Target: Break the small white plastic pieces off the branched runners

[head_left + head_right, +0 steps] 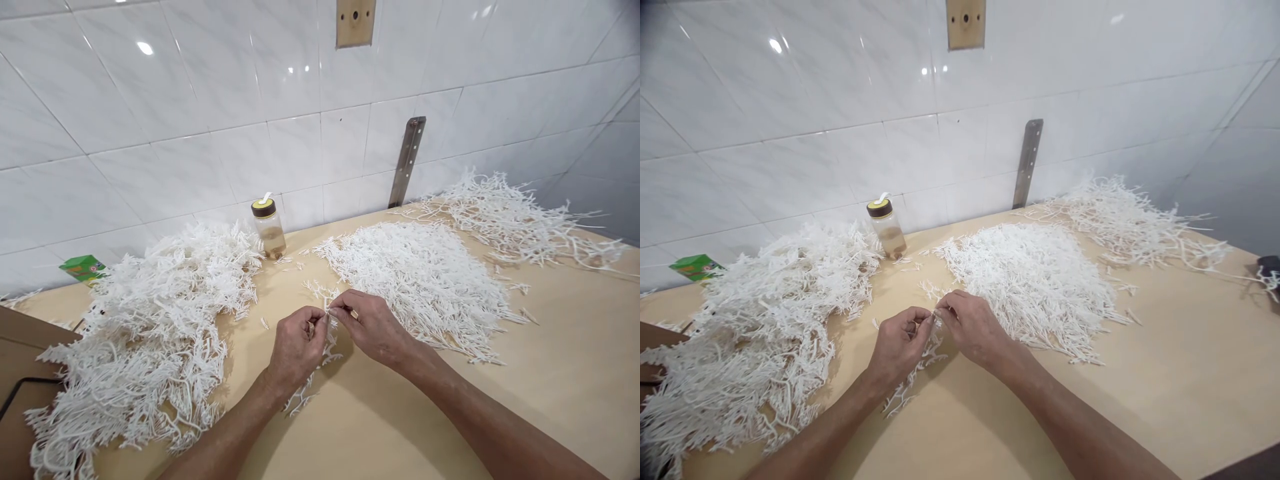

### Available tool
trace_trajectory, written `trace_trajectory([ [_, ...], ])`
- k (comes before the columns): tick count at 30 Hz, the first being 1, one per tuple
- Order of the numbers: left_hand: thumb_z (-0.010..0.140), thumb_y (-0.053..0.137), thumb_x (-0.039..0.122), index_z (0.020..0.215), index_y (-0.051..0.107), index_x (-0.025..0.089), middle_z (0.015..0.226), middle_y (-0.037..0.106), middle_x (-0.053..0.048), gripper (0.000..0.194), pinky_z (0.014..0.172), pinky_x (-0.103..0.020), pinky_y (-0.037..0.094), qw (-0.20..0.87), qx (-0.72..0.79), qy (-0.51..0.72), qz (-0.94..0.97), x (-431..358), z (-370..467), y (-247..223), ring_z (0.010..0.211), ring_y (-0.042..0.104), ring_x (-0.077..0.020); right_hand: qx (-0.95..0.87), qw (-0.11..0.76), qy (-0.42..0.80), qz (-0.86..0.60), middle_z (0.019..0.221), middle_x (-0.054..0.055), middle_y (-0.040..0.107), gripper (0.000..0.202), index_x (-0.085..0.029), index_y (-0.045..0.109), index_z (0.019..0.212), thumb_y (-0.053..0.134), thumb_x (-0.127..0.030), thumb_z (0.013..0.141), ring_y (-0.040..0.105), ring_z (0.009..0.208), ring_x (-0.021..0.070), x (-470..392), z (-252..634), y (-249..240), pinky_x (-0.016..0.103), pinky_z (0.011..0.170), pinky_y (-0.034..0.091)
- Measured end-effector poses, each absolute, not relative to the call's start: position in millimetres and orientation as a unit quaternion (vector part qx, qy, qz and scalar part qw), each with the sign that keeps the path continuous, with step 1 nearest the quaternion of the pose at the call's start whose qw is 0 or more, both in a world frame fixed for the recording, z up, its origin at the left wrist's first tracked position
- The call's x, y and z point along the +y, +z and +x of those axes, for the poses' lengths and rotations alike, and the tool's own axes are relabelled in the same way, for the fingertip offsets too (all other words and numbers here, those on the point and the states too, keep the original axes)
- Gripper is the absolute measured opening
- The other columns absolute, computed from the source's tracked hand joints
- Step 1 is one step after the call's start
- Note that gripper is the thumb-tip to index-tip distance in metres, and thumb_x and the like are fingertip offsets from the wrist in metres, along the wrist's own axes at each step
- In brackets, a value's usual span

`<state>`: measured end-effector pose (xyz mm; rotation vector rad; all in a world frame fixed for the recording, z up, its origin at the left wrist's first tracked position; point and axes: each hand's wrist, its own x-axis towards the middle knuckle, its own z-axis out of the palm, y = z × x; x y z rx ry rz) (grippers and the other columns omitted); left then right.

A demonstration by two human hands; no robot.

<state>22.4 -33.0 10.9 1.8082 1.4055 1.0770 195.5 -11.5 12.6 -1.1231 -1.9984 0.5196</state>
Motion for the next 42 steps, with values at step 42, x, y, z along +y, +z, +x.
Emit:
trace_trajectory([
  [42, 0.092, 0.053, 0.035, 0.085, 0.066, 0.016, 0.058, 0.05, 0.004, 0.024, 0.05, -0.022, 0.034, 0.278, 0.526, 0.431, 0.679, -29.7, 17.3, 2.4, 0.049, 0.04, -0.0091, -0.696, 0.356, 0.338, -0.524, 0.074, 0.0, 0.07, 0.022, -0.021, 0.073, 0.085, 0.057, -0.036, 0.088, 0.058, 0.057, 0.0134, -14.2, 186.1, 16.5, 0.026, 0.054, 0.044],
])
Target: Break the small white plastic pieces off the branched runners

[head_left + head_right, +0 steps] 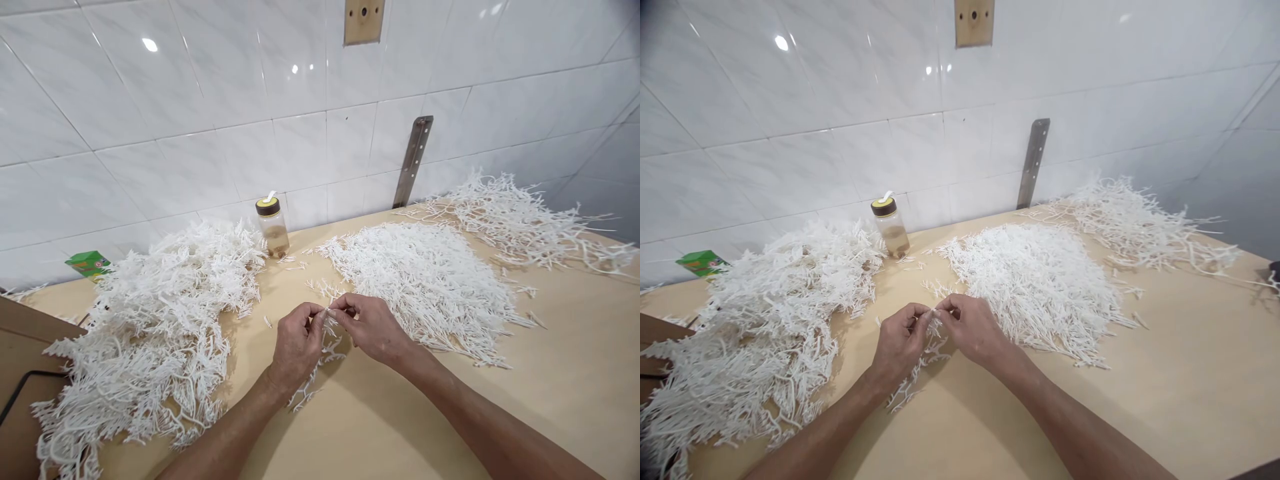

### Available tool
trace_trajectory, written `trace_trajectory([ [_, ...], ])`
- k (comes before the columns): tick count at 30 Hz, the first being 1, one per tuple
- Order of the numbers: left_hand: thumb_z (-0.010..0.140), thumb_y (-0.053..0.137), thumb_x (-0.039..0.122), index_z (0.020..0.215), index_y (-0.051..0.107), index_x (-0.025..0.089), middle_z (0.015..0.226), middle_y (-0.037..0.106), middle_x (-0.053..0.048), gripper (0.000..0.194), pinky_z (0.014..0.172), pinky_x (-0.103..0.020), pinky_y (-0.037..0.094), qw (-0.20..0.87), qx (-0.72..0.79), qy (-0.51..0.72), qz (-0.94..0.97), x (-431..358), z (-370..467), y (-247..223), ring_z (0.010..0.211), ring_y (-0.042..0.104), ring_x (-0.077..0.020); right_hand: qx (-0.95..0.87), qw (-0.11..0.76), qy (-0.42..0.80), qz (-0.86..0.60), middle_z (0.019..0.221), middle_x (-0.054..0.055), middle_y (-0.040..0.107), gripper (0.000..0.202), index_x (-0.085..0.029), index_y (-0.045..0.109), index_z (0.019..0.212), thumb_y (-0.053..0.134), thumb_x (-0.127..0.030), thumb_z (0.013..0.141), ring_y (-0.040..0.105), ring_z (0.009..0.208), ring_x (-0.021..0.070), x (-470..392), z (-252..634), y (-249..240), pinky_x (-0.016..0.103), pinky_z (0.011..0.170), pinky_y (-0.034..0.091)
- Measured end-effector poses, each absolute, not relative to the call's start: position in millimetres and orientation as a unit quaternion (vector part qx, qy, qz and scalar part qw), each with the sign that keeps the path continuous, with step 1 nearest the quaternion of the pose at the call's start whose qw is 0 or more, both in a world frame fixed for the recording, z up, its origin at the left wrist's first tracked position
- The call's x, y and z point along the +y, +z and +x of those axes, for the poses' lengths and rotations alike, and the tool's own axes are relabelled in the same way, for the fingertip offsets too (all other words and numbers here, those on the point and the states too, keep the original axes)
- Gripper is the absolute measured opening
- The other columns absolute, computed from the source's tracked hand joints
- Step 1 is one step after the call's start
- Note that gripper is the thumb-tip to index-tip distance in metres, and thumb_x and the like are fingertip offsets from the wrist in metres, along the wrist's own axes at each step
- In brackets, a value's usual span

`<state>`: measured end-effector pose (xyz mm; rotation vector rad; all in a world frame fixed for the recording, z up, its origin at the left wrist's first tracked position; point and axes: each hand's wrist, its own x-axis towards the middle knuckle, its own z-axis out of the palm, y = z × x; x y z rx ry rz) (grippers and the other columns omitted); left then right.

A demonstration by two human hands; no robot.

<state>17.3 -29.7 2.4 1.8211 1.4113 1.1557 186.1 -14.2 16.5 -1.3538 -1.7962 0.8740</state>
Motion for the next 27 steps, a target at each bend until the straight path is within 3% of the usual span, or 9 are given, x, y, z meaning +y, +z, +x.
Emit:
trace_trajectory([
  [10, 0.09, 0.049, 0.031, 0.073, 0.055, 0.019, 0.057, 0.047, 0.005, 0.022, 0.053, -0.023, 0.031, 0.313, 0.533, 0.379, 0.689, -27.6, 17.7, 7.8, 0.051, 0.039, -0.0107, -0.792, 0.359, 0.125, -0.477, 0.073, 0.003, 0.063, 0.02, -0.017, 0.063, 0.079, 0.048, -0.015, 0.091, 0.055, 0.063, 0.0145, -18.7, 177.1, 10.3, 0.028, 0.059, 0.04],
  [16, 0.087, 0.052, 0.032, 0.074, 0.054, 0.019, 0.056, 0.043, 0.006, 0.019, 0.05, -0.022, 0.029, 0.356, 0.534, 0.396, 0.657, -25.9, 16.5, 5.0, 0.05, 0.036, -0.0096, -0.731, 0.4, 0.068, -0.548, 0.07, 0.006, 0.061, 0.024, -0.017, 0.056, 0.073, 0.043, -0.019, 0.093, 0.053, 0.055, 0.0149, 1.1, 198.3, 4.1, 0.028, 0.054, 0.041],
  [19, 0.087, 0.053, 0.037, 0.075, 0.055, 0.018, 0.055, 0.04, 0.007, 0.022, 0.047, -0.021, 0.027, 0.389, 0.529, 0.421, 0.626, -26.5, 17.9, 2.5, 0.049, 0.034, -0.0089, -0.664, 0.427, 0.019, -0.613, 0.07, 0.005, 0.062, 0.013, -0.019, 0.057, 0.073, 0.052, -0.02, 0.085, 0.057, 0.061, 0.0179, 13.3, 221.6, 8.3, 0.032, 0.062, 0.045],
  [21, 0.087, 0.054, 0.039, 0.075, 0.056, 0.017, 0.056, 0.041, 0.006, 0.025, 0.048, -0.021, 0.028, 0.395, 0.53, 0.436, 0.611, -26.4, 18.9, 1.7, 0.049, 0.034, -0.0086, -0.642, 0.438, 0.036, -0.629, 0.077, 0.006, 0.065, 0.009, -0.017, 0.062, 0.083, 0.058, -0.025, 0.082, 0.059, 0.062, 0.0185, 14.3, 227.2, 14.1, 0.034, 0.064, 0.046],
  [23, 0.087, 0.054, 0.04, 0.076, 0.057, 0.017, 0.057, 0.043, 0.006, 0.026, 0.049, -0.021, 0.03, 0.386, 0.531, 0.447, 0.607, -26.4, 19.4, 2.0, 0.051, 0.035, -0.0085, -0.651, 0.433, 0.119, -0.612, 0.081, 0.007, 0.067, 0.019, -0.016, 0.066, 0.091, 0.059, -0.032, 0.084, 0.06, 0.061, 0.0179, 8.5, 221.6, 20.3, 0.032, 0.061, 0.047],
  [27, 0.088, 0.055, 0.041, 0.078, 0.061, 0.016, 0.058, 0.047, 0.004, 0.027, 0.049, -0.021, 0.031, 0.366, 0.532, 0.449, 0.618, -27.6, 19.3, 3.6, 0.051, 0.038, -0.0091, -0.702, 0.359, 0.326, -0.522, 0.073, 0.003, 0.069, 0.029, -0.019, 0.07, 0.087, 0.052, -0.042, 0.09, 0.058, 0.053, 0.0141, -9.9, 194.9, 25.3, 0.026, 0.05, 0.044],
])
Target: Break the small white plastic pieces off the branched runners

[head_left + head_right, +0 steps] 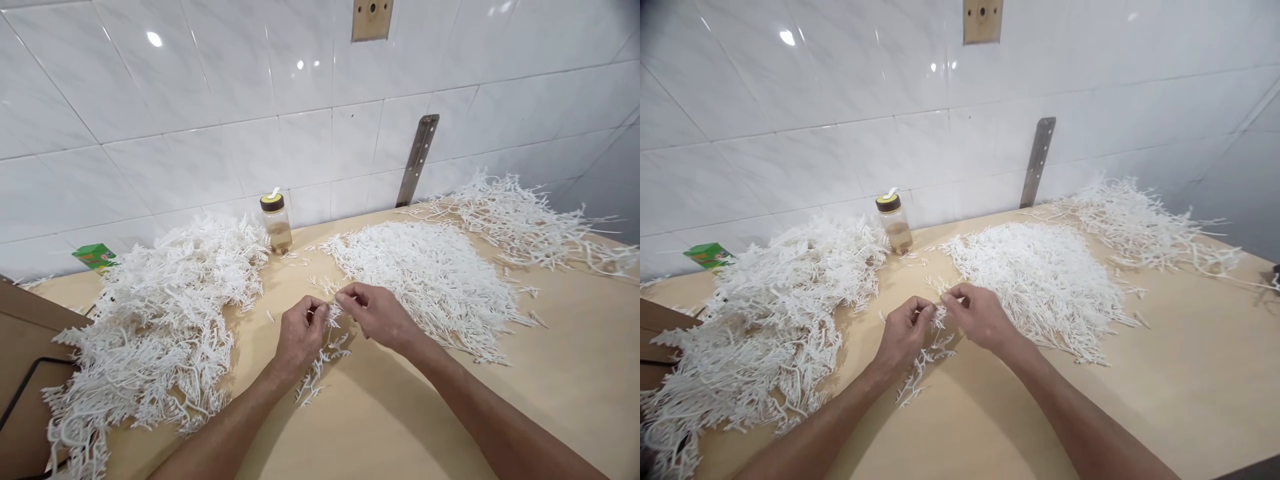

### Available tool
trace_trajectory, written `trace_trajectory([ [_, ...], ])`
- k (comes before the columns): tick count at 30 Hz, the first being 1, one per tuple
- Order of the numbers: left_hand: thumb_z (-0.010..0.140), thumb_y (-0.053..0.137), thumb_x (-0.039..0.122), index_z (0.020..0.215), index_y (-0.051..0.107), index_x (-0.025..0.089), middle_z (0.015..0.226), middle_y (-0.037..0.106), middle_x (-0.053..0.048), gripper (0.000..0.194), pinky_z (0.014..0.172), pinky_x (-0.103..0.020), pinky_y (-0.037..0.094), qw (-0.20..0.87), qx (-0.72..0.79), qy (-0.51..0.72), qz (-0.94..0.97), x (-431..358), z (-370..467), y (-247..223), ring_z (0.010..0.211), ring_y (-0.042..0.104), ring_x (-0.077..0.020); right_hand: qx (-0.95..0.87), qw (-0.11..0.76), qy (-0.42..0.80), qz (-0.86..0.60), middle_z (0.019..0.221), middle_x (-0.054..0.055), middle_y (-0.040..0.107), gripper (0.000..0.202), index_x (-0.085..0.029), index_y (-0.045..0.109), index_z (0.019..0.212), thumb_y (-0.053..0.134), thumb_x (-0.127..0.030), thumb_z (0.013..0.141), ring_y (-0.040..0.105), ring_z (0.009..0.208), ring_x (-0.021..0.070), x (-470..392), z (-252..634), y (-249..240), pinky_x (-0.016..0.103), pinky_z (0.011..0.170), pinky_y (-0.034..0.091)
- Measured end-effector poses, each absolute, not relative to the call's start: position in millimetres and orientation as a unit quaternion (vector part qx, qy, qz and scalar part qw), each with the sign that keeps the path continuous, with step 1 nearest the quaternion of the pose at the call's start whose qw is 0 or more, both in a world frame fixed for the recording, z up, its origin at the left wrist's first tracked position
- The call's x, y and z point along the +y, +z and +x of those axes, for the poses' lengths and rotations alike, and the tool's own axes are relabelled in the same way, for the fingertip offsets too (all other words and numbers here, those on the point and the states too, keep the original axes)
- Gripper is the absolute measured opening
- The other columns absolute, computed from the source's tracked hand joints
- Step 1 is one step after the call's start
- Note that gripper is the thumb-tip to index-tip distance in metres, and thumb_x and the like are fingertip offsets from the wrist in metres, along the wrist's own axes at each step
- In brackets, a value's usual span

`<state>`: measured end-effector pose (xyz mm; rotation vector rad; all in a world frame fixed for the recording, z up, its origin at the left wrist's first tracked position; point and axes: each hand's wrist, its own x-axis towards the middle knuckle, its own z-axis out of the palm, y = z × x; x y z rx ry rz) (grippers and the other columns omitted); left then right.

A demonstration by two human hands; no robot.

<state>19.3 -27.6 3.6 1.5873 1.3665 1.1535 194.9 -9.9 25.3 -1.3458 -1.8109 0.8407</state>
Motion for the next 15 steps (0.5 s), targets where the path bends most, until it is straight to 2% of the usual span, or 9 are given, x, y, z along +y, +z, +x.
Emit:
trace_trajectory([
  [3, 0.089, 0.054, 0.04, 0.079, 0.062, 0.016, 0.058, 0.048, 0.004, 0.027, 0.049, -0.021, 0.03, 0.352, 0.53, 0.445, 0.63, -28.5, 19.5, 3.7, 0.052, 0.038, -0.0093, -0.701, 0.343, 0.368, -0.504, 0.077, 0.001, 0.071, 0.025, -0.02, 0.072, 0.087, 0.055, -0.039, 0.088, 0.054, 0.048, 0.0109, -16.1, 183.5, 21.7, 0.024, 0.046, 0.042],
  [7, 0.089, 0.054, 0.041, 0.076, 0.062, 0.017, 0.057, 0.045, 0.004, 0.028, 0.049, -0.022, 0.03, 0.349, 0.531, 0.449, 0.629, -29.0, 20.3, 3.4, 0.051, 0.036, -0.0095, -0.695, 0.344, 0.355, -0.522, 0.074, 0.0, 0.072, 0.021, -0.021, 0.073, 0.085, 0.056, -0.034, 0.087, 0.055, 0.049, 0.0115, -13.8, 184.8, 17.5, 0.024, 0.046, 0.041],
  [11, 0.088, 0.056, 0.04, 0.077, 0.063, 0.017, 0.056, 0.046, 0.005, 0.027, 0.05, -0.022, 0.03, 0.341, 0.534, 0.441, 0.635, -28.9, 20.2, 3.6, 0.05, 0.036, -0.0097, -0.723, 0.348, 0.287, -0.524, 0.07, 0.001, 0.07, 0.019, -0.021, 0.072, 0.083, 0.056, -0.028, 0.087, 0.06, 0.059, 0.0147, -13.5, 186.2, 16.6, 0.025, 0.052, 0.042],
  [15, 0.087, 0.054, 0.033, 0.076, 0.063, 0.017, 0.057, 0.049, 0.004, 0.021, 0.051, -0.022, 0.031, 0.334, 0.534, 0.408, 0.661, -27.9, 18.7, 3.3, 0.051, 0.039, -0.0101, -0.777, 0.349, 0.163, -0.498, 0.076, 0.003, 0.066, 0.018, -0.018, 0.066, 0.081, 0.051, -0.019, 0.09, 0.057, 0.065, 0.0149, -17.1, 179.7, 10.5, 0.027, 0.06, 0.042],
])
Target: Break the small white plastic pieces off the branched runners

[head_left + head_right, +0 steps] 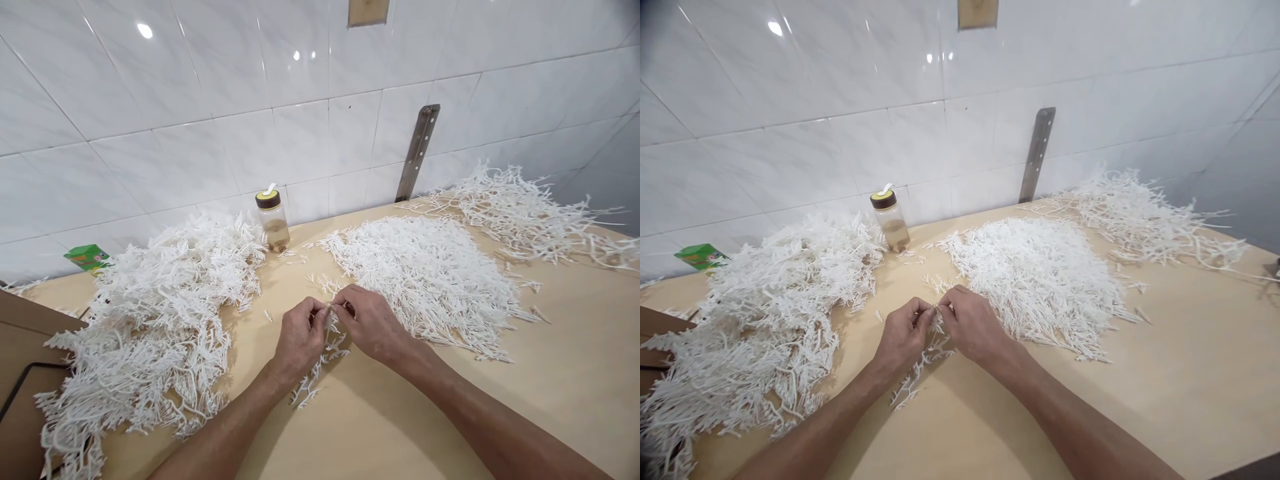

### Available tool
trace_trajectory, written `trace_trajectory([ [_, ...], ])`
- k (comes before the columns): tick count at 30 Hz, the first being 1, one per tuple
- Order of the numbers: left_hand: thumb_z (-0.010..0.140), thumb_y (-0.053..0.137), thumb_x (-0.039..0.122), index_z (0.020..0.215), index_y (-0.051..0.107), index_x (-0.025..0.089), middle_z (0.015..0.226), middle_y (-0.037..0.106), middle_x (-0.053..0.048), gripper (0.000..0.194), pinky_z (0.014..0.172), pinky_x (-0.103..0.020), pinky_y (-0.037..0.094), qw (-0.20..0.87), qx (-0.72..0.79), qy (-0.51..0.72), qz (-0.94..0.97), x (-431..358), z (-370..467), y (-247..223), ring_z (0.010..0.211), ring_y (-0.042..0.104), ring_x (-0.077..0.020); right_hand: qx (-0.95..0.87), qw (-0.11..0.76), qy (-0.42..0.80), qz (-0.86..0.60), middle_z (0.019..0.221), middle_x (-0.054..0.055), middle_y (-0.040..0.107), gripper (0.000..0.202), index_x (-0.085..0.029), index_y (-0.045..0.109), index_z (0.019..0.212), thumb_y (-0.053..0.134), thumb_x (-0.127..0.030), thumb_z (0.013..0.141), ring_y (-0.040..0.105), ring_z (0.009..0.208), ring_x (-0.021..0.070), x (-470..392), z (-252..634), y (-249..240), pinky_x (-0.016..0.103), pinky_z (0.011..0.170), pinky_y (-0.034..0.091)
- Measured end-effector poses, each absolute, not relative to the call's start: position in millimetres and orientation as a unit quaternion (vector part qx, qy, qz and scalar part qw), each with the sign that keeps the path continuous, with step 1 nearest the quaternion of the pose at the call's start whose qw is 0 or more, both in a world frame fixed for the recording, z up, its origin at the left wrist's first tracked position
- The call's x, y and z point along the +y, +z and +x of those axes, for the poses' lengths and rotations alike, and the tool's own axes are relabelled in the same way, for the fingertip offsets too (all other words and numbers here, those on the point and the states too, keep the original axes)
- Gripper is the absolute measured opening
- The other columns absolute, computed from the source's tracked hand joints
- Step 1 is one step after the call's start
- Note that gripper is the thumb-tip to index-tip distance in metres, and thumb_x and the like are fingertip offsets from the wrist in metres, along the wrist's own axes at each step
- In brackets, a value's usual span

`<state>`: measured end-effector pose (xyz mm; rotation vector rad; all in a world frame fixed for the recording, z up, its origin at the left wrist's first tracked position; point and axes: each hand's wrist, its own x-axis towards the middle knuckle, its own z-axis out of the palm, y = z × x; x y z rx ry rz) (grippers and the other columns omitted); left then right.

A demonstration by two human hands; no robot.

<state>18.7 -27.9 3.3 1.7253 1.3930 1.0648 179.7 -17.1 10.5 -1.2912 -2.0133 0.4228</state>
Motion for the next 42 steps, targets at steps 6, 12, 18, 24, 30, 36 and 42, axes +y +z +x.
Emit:
trace_trajectory([
  [6, 0.085, 0.057, 0.033, 0.075, 0.059, 0.017, 0.056, 0.046, 0.005, 0.02, 0.049, -0.021, 0.03, 0.409, 0.519, 0.403, 0.634, -26.6, 18.9, 0.1, 0.051, 0.038, -0.0094, -0.739, 0.355, 0.07, -0.569, 0.074, 0.007, 0.059, 0.025, -0.017, 0.056, 0.074, 0.041, -0.014, 0.094, 0.049, 0.054, 0.014, 1.7, 199.3, -1.3, 0.027, 0.05, 0.037],
  [12, 0.082, 0.065, 0.04, 0.079, 0.068, 0.015, 0.062, 0.054, 0.003, 0.025, 0.055, -0.022, 0.036, 0.424, 0.498, 0.494, 0.573, -24.5, 21.4, 3.0, 0.056, 0.042, -0.0092, -0.63, 0.448, 0.081, -0.629, 0.071, 0.003, 0.062, 0.016, -0.016, 0.064, 0.092, 0.061, -0.03, 0.084, 0.053, 0.055, 0.0169, 10.6, 226.3, 20.6, 0.032, 0.059, 0.043],
  [18, 0.085, 0.065, 0.037, 0.083, 0.071, 0.015, 0.074, 0.066, -0.002, 0.023, 0.066, -0.024, 0.044, 0.384, 0.486, 0.523, 0.586, -26.2, 19.6, 6.0, 0.068, 0.055, -0.0131, -0.716, 0.372, 0.334, -0.487, 0.075, 0.002, 0.069, 0.031, -0.02, 0.071, 0.086, 0.052, -0.044, 0.092, 0.059, 0.066, 0.016, -12.6, 191.5, 32.0, 0.027, 0.061, 0.044],
  [24, 0.086, 0.064, 0.037, 0.085, 0.07, 0.015, 0.074, 0.065, -0.002, 0.023, 0.066, -0.024, 0.045, 0.392, 0.487, 0.517, 0.584, -27.1, 19.0, 4.2, 0.068, 0.055, -0.0132, -0.694, 0.343, 0.412, -0.481, 0.071, -0.001, 0.066, 0.026, -0.02, 0.071, 0.084, 0.057, -0.042, 0.089, 0.052, 0.054, 0.0115, -12.8, 189.1, 22.6, 0.024, 0.051, 0.04],
  [30, 0.083, 0.068, 0.038, 0.089, 0.066, 0.015, 0.077, 0.067, -0.004, 0.024, 0.063, -0.024, 0.046, 0.424, 0.478, 0.508, 0.578, -25.7, 19.4, 8.1, 0.067, 0.058, -0.013, -0.7, 0.379, 0.343, -0.499, 0.068, 0.0, 0.065, 0.018, -0.02, 0.07, 0.081, 0.06, -0.033, 0.087, 0.054, 0.056, 0.013, -13.9, 186.9, 22.0, 0.025, 0.053, 0.041],
  [36, 0.081, 0.069, 0.039, 0.089, 0.065, 0.016, 0.071, 0.062, 0.0, 0.025, 0.053, -0.021, 0.04, 0.415, 0.502, 0.434, 0.623, -24.2, 15.1, 13.5, 0.058, 0.054, -0.0102, -0.77, 0.421, 0.188, -0.441, 0.08, 0.004, 0.067, 0.016, -0.018, 0.066, 0.085, 0.053, -0.021, 0.091, 0.059, 0.068, 0.015, -14.0, 184.1, 14.2, 0.028, 0.062, 0.043],
  [42, 0.084, 0.064, 0.029, 0.08, 0.069, 0.018, 0.075, 0.066, -0.002, 0.012, 0.057, -0.023, 0.042, 0.309, 0.504, 0.422, 0.687, -21.7, 10.2, 12.0, 0.062, 0.057, -0.0122, -0.731, 0.379, 0.265, -0.501, 0.075, 0.002, 0.069, 0.018, -0.02, 0.067, 0.083, 0.054, -0.03, 0.091, 0.061, 0.067, 0.0159, -13.2, 186.3, 16.2, 0.027, 0.06, 0.044],
])
